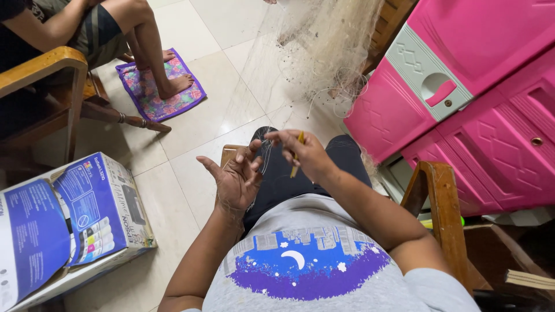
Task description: Repairing a fine-mesh fishing net using a plastic shuttle and string
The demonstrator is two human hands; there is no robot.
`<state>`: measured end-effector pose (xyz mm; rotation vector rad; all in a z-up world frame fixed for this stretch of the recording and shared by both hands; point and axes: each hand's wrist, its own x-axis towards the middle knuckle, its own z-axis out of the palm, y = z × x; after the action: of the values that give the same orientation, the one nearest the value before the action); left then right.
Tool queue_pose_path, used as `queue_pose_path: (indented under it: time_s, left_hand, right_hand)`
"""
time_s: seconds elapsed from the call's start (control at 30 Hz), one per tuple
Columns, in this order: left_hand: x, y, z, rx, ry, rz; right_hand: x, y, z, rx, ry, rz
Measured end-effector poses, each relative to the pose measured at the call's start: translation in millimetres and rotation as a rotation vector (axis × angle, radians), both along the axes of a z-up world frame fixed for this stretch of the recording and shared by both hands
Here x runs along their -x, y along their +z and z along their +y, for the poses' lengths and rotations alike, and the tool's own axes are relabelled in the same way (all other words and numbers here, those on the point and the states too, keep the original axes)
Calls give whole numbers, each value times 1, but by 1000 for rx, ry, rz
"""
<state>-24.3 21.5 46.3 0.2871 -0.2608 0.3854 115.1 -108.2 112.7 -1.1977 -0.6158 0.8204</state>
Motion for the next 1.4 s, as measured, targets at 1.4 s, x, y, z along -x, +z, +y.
queue_pose_path:
  time_s: [1.4]
  left_hand:
    - [8, 23, -3, -187, 79, -8]
  right_hand:
    - [28, -28, -13, 27, -151, 36]
